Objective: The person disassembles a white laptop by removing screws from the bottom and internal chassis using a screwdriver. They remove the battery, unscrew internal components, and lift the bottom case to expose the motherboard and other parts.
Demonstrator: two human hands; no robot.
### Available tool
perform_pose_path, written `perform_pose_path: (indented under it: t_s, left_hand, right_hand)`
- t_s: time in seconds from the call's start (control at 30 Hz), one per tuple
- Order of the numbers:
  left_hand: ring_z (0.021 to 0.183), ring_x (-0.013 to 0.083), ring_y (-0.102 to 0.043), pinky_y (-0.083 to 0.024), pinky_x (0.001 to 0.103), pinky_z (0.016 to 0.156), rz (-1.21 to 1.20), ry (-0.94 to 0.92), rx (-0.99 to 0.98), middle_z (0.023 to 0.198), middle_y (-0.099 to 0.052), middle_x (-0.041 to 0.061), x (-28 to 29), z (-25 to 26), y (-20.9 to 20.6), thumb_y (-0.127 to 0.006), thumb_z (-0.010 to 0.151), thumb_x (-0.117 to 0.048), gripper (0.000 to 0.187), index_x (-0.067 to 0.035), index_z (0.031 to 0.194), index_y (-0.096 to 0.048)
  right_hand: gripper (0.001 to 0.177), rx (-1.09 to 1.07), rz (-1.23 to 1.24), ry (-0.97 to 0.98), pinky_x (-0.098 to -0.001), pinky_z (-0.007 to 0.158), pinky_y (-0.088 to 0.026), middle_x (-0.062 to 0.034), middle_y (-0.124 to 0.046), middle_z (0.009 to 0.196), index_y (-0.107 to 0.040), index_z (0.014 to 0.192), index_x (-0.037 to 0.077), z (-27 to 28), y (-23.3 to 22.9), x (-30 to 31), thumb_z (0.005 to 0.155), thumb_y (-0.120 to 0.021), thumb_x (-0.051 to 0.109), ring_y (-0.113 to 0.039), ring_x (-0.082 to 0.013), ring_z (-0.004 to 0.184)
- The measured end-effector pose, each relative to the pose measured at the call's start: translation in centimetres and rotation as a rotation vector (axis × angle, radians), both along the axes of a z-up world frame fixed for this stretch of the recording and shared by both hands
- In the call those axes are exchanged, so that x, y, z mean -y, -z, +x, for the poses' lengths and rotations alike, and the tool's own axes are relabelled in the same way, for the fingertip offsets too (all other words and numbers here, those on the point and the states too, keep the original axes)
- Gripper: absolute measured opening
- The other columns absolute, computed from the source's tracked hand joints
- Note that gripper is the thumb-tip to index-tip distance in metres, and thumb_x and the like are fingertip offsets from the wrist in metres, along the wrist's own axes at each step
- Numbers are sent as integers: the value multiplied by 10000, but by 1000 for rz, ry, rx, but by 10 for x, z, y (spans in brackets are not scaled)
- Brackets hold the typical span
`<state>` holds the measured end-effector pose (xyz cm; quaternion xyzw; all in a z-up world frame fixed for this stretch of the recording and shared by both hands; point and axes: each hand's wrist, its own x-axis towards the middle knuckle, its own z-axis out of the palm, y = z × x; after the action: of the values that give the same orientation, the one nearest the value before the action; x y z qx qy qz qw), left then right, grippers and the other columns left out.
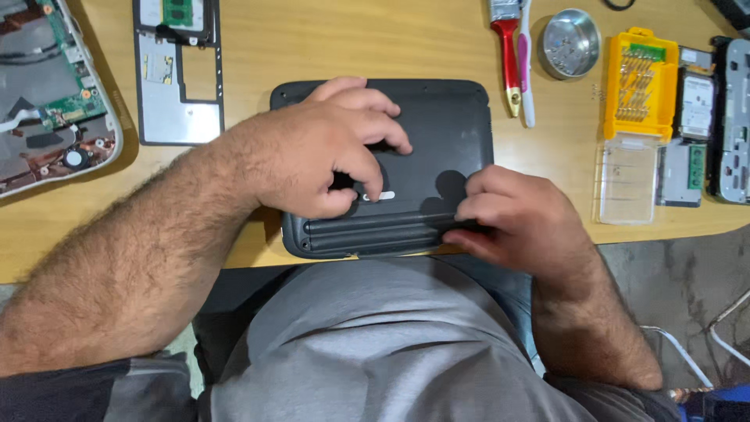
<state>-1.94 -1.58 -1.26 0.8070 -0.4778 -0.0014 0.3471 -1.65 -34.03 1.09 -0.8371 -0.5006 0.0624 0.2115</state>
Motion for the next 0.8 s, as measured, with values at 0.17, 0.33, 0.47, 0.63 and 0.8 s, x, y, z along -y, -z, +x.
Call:
perform_pose_path:
  t_s: [0.17, 0.33, 0.47, 0.63, 0.8]
  left_hand:
    - [1300, 393, -509, -234, 732, 1142, -12, -11, 99, 1278, -633, 51, 4, -5, -1, -715, 701, -173, 227, -232, 912, -775]
    - [1237, 361, -533, -275, 740, 1123, 7, -25, 127, 1195, -629, 62, 9, -9, -6, -731, 722, -204, 85, -198, 795, -688]
    - [1102, 344, -535, -339, 699, 1107, 20, -21, 224, 1102, -596, 65, 14, -9, -8, -745, 719, -254, 117, -165, 759, -682]
    - [1000, 332, -502, -350, 638, 1099, 23, -33, 246, 1048, -542, 73, 19, -10, -5, -756, 695, -331, 218, -150, 758, -652]
    - [965, 347, -495, -359, 525, 981, -9, -28, 303, 1008, -532, 83, 20, -11, -4, -812, 649, -431, 366, -130, 774, -647]
  right_hand:
    - [533, -7, 5, -1, -343, 641, -466, -47, -620, 950, -657, 959, 165, -1, 10, 7, 694, -948, 524, -629, -217, 801]
    - [644, 50, 21, 50, -364, 672, -500, -91, -645, 959, -695, 1066, 123, -5, 24, 11, 662, -970, 542, -648, -255, 852]
    - [624, 64, 35, 28, -369, 672, -491, -94, -634, 948, -689, 1090, 118, -2, 23, 8, 696, -963, 516, -637, -258, 847]
    - [620, 89, 42, 32, -373, 636, -481, -91, -635, 943, -683, 1091, 121, -4, 22, 8, 698, -972, 502, -634, -259, 837]
    - [632, 63, 9, 49, -369, 635, -481, -77, -642, 940, -695, 1087, 133, -3, 23, 9, 684, -955, 544, -639, -252, 833]
